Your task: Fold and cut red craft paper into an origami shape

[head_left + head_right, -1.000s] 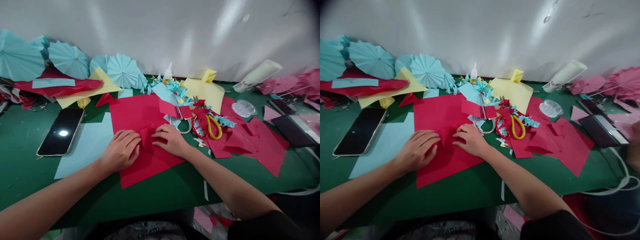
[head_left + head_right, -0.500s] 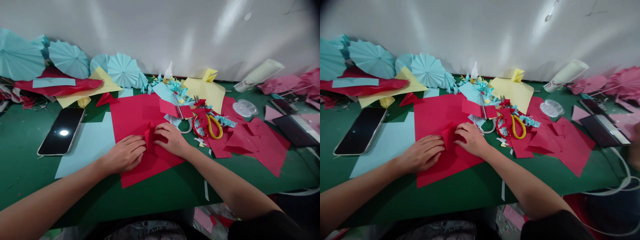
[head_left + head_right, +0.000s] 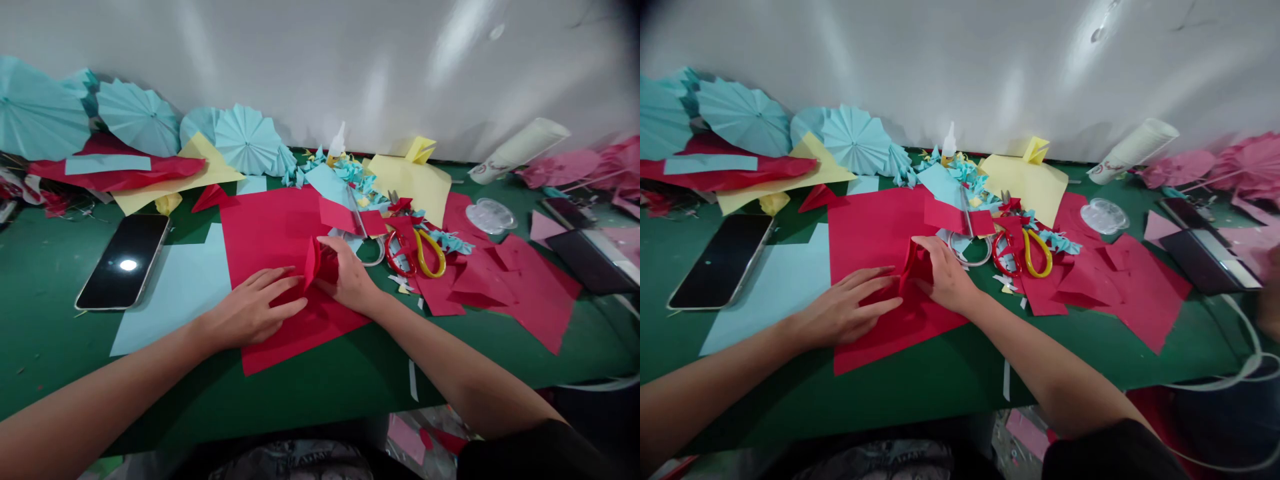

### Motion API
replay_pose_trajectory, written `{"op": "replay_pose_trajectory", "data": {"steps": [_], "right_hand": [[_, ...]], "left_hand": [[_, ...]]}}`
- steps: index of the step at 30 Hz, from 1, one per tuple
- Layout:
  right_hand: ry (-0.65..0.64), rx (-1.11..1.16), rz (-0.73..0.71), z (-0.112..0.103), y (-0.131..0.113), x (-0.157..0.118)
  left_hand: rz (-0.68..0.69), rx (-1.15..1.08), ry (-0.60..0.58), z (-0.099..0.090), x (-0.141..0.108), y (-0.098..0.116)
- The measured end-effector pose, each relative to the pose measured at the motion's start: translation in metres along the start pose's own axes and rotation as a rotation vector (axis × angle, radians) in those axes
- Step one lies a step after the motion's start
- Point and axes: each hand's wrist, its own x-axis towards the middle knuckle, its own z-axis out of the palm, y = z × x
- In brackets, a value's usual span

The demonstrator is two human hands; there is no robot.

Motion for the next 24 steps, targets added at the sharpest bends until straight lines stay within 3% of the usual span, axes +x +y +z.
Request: {"op": "replay_pose_trajectory", "data": {"steps": [8, 13, 20, 24], "right_hand": [[0.026, 0.042, -0.063, -0.003, 0.0, 0.002], [0.021, 0.103, 0.011, -0.006, -0.008, 0.005], [0.084, 0.474, 0.21, -0.01, -0.013, 0.007], [0.022, 0.719, 0.315, -0.01, -0.013, 0.007]], "left_hand": [[0.031, -0.031, -0.053, -0.002, 0.0, 0.001], [0.016, -0.043, 0.039, -0.001, 0.001, 0.003], [-0.016, -0.068, 0.19, -0.001, 0.006, 0.003], [-0.043, 0.008, 0.236, -0.002, 0.002, 0.002]]}}
